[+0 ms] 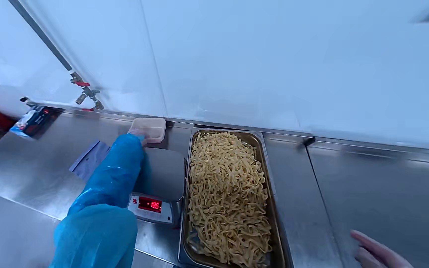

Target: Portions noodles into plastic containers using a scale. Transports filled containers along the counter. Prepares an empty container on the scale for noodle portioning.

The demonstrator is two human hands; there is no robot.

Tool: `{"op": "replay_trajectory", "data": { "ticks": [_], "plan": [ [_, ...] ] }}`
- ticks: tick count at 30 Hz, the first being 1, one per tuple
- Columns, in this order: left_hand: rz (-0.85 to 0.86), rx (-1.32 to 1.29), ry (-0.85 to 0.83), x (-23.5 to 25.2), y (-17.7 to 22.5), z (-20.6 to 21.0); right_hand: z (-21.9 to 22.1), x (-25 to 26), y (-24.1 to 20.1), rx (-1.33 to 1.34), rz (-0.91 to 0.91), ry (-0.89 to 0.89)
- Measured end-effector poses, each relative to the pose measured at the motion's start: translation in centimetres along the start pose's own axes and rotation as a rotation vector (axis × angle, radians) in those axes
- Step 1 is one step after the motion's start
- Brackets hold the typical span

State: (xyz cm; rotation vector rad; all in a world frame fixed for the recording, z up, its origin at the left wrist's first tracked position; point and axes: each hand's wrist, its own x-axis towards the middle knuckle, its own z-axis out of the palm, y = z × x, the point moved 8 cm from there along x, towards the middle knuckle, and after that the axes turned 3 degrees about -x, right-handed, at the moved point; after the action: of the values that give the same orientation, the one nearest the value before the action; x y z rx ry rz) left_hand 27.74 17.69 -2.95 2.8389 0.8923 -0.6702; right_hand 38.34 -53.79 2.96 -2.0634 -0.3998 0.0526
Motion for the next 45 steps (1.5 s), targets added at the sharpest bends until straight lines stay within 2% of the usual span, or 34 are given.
{"op": "replay_trajectory", "data": {
  "ticks": [4, 7, 11, 14, 16, 19, 21, 23, 26, 30, 32, 34, 38, 41, 45],
  "plan": [
    [0.130, 0.013, -0.107, 0.8, 0.2, -0.4, 3.5, -0.1, -3.4, -0.013, 0.061, -0.021],
    [0.192, 0.156, -0.134, 1.0, 1.8, -0.5, 5.9, -0.2, -4.5, 0.001, 0.113, 0.006],
    [0.173, 0.273, -0.144, 0.3, 4.0, -1.3, 10.4, 0.2, -4.2, -0.012, 0.147, -0.077],
    [0.149, 0.305, -0.057, 0.2, 4.3, -1.4, 16.0, 3.8, -3.4, -0.207, 0.154, -0.300],
    [0.113, 0.184, 0.013, 0.8, 3.1, -1.1, 20.8, 7.5, -2.7, -0.481, 0.140, -0.426],
    [0.064, 0.032, 0.070, 1.1, 3.3, -2.1, 27.2, 10.9, -2.6, -0.771, 0.169, -0.461],
    [0.068, -0.033, 0.156, 0.4, 3.2, -2.6, 29.1, 11.6, -2.7, -0.804, 0.209, -0.425],
    [0.106, -0.087, 0.270, -0.2, 2.3, -3.2, 29.1, 11.6, -3.2, -0.769, 0.230, -0.492],
    [0.165, -0.163, 0.455, -2.5, 1.9, -5.0, 26.4, 11.3, -5.4, -0.674, 0.157, -0.558],
    [0.476, -0.247, 0.810, -11.5, 4.7, -7.7, 21.1, 10.2, -12.4, -0.484, 0.098, -0.329],
    [0.598, -0.233, 0.907, -17.4, 6.8, -6.2, 19.4, 8.8, -15.9, -0.402, 0.067, -0.167],
    [0.662, -0.238, 0.948, -21.4, 8.1, -2.8, 18.2, 7.9, -18.4, -0.301, 0.068, -0.043],
    [0.675, -0.290, 1.011, -23.8, 8.8, 3.4, 16.2, 7.2, -22.9, -0.216, 0.009, 0.118],
    [0.616, -0.363, 0.938, -25.3, 7.5, 4.3, 14.8, 6.5, -27.3, -0.241, -0.042, 0.189],
    [0.492, -0.653, 0.972, -27.6, 2.0, 3.8, 13.1, 6.1, -32.6, -0.266, -0.142, 0.257]
  ]
}}
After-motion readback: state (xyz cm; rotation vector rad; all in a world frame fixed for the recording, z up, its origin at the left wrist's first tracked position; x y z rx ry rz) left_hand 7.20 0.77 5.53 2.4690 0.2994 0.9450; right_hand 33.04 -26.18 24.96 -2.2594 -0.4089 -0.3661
